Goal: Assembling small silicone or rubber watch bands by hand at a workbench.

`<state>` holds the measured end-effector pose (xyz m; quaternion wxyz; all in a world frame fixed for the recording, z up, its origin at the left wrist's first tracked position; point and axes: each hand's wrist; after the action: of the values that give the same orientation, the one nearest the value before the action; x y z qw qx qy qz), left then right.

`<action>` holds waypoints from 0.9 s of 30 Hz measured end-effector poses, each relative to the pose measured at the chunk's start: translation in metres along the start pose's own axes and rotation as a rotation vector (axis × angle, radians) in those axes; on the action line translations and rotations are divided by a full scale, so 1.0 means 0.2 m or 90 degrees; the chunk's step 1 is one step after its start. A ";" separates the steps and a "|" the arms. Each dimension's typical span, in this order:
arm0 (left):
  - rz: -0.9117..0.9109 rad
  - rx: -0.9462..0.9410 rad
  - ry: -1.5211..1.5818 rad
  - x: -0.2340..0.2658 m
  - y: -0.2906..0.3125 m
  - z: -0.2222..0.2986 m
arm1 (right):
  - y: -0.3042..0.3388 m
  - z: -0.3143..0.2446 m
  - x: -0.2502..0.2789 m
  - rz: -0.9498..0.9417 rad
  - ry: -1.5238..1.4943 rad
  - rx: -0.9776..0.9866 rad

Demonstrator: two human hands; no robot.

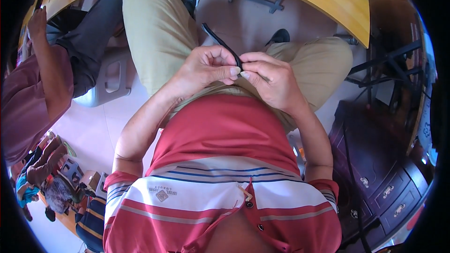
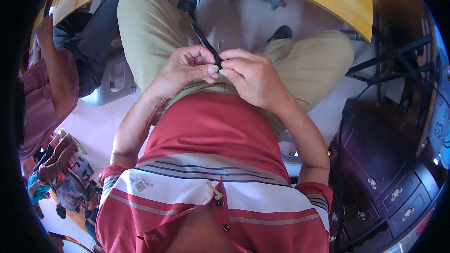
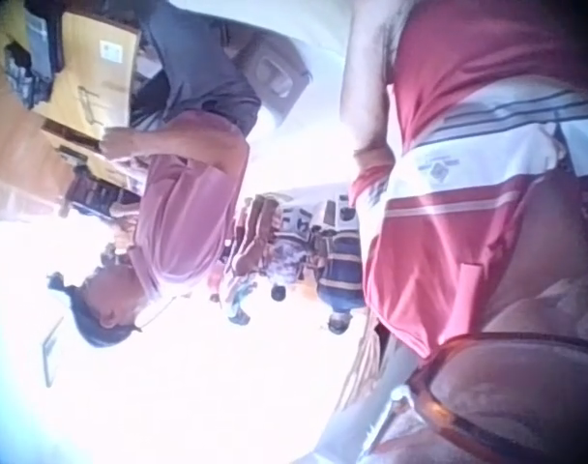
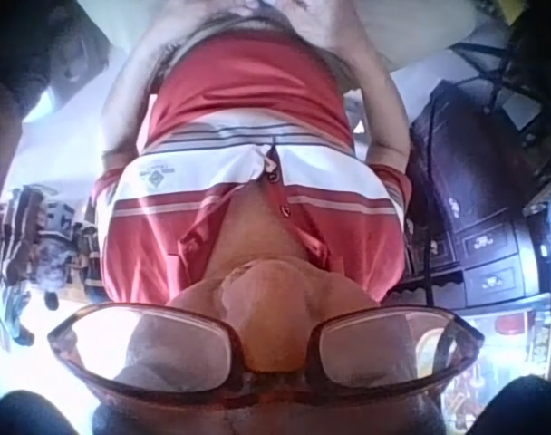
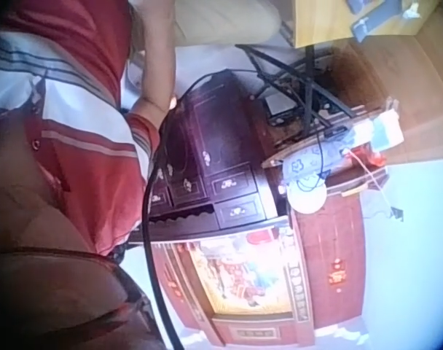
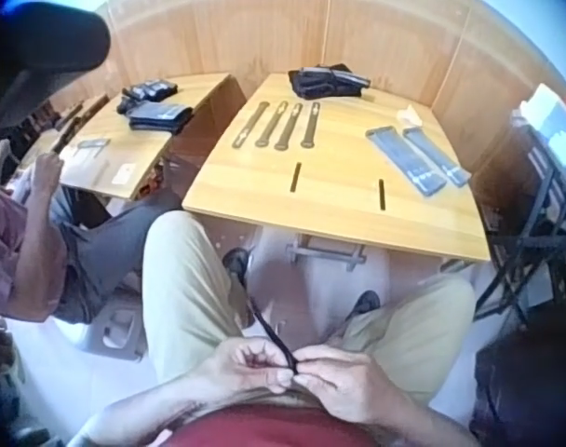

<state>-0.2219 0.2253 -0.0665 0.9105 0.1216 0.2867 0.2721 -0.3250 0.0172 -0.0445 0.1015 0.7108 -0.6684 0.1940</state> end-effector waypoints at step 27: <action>0.020 0.019 -0.047 -0.05 0.03 -0.01 | 0.04 0.00 0.03 -0.066 0.072 0.103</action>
<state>-0.2317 0.2245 -0.0620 0.9143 0.1496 0.2547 0.2773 -0.3319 0.0111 -0.0431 0.0909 0.7382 -0.6061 0.2818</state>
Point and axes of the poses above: each hand's wrist, its own y-axis away from the middle knuckle, its own x-axis out of the back of the hand, z = x × y, and after that the axes turned 4 degrees about -y, right-handed
